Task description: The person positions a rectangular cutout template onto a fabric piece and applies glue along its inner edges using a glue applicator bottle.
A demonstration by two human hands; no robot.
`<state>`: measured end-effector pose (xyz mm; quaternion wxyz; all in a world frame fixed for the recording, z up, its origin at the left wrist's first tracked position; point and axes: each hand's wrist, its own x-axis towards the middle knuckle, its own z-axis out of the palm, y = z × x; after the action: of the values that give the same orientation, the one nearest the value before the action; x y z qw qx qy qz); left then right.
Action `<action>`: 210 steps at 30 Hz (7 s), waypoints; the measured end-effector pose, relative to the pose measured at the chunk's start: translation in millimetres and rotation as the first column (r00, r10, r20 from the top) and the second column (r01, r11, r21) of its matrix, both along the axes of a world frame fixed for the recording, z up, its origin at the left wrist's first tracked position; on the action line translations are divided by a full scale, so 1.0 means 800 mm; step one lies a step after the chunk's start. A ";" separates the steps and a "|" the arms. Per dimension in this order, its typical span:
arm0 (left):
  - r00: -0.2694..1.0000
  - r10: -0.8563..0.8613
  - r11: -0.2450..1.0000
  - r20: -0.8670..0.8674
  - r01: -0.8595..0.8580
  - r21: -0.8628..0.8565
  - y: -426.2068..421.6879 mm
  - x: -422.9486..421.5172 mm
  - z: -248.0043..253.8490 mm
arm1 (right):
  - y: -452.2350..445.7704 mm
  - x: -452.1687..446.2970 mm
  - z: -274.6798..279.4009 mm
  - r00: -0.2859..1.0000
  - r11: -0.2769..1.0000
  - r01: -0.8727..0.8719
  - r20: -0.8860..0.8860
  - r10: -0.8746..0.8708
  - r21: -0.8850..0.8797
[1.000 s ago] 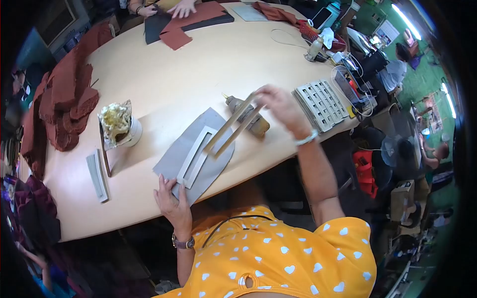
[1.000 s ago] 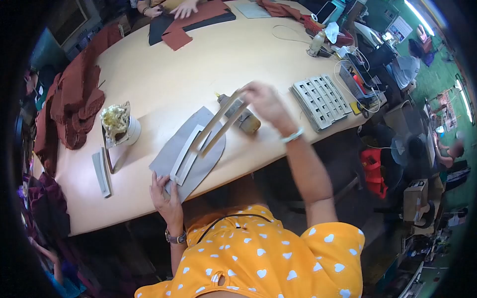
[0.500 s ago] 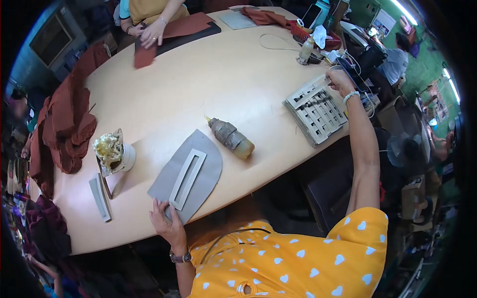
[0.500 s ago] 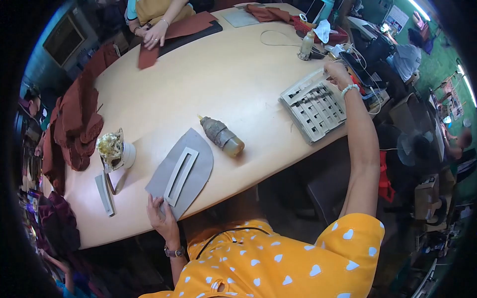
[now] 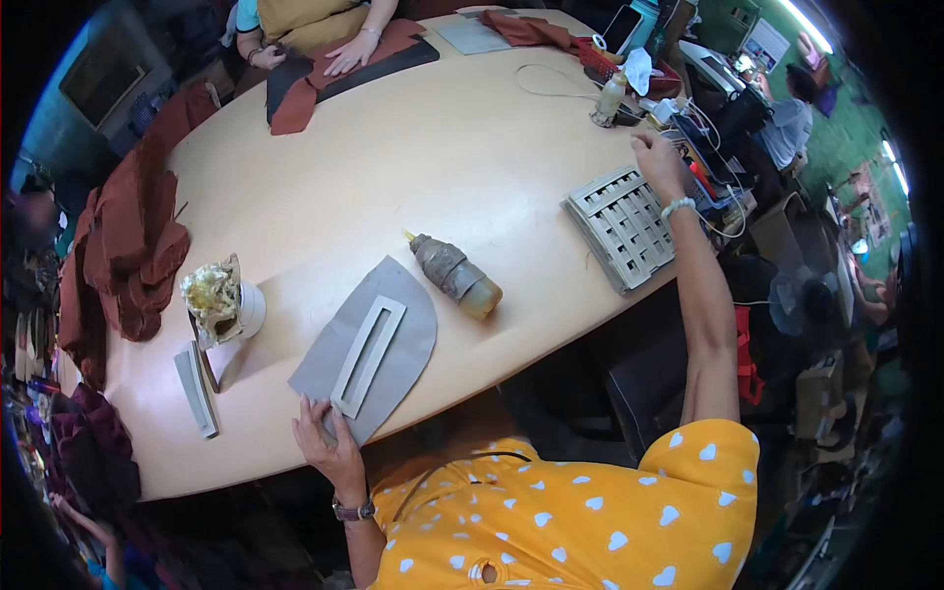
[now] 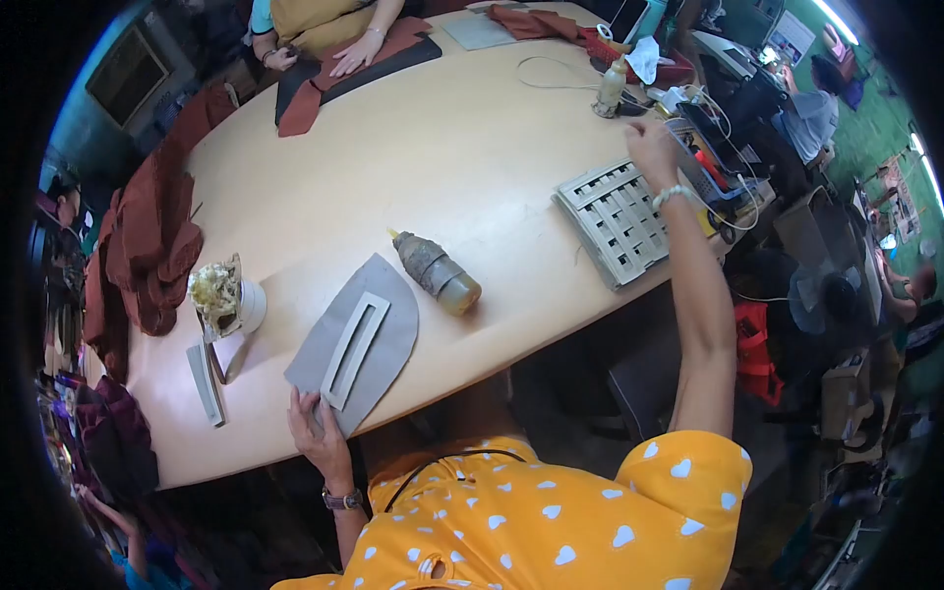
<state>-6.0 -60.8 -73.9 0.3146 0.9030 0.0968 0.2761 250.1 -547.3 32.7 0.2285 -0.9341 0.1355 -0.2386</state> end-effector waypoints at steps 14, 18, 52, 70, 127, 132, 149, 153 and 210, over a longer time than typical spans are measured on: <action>0.995 -0.098 0.995 0.000 0.098 -0.035 0.013 -0.007 0.003 | 0.317 -0.176 -0.103 0.898 0.847 -0.440 0.173 0.405 0.299; 0.995 -0.096 0.995 0.009 0.096 -0.036 0.015 -0.004 0.004 | 0.316 -0.185 -0.088 0.878 0.551 -0.479 0.357 0.320 0.684; 0.994 -0.104 0.991 0.045 0.108 -0.079 0.017 -0.005 0.002 | 0.342 -0.171 -0.098 0.851 0.486 -0.515 0.491 0.188 0.706; 0.996 -0.086 0.992 0.029 0.089 -0.093 0.015 -0.003 0.000 | 0.363 -0.223 -0.110 0.855 0.417 -0.511 0.397 0.332 0.752; 0.997 -0.079 0.994 0.018 0.080 -0.074 0.014 -0.002 0.002 | 0.312 -0.254 -0.062 0.561 0.515 -0.827 0.374 0.739 0.223; 0.996 -0.085 0.994 0.019 0.086 -0.074 0.014 -0.003 0.002 | 0.305 -0.226 -0.074 0.839 0.538 -0.542 0.461 0.290 0.646; 0.996 -0.091 0.992 -0.021 0.089 -0.085 0.014 -0.003 0.005 | 0.294 -0.201 -0.119 0.866 0.442 -0.499 0.443 0.231 0.745; 0.996 -0.087 0.993 -0.029 0.084 -0.088 0.014 -0.002 0.006 | 0.295 -0.206 -0.119 0.860 0.431 -0.509 0.435 0.265 0.745; 0.992 -0.126 0.969 0.022 0.128 -0.213 0.018 -0.006 0.003 | 0.355 -0.286 -0.110 0.871 0.430 -0.463 0.306 0.385 0.775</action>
<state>-10.9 -46.2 -71.1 0.4275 0.8671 0.0666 0.2469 20.9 -263.2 -55.0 0.6988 -0.7052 -0.0170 -0.1189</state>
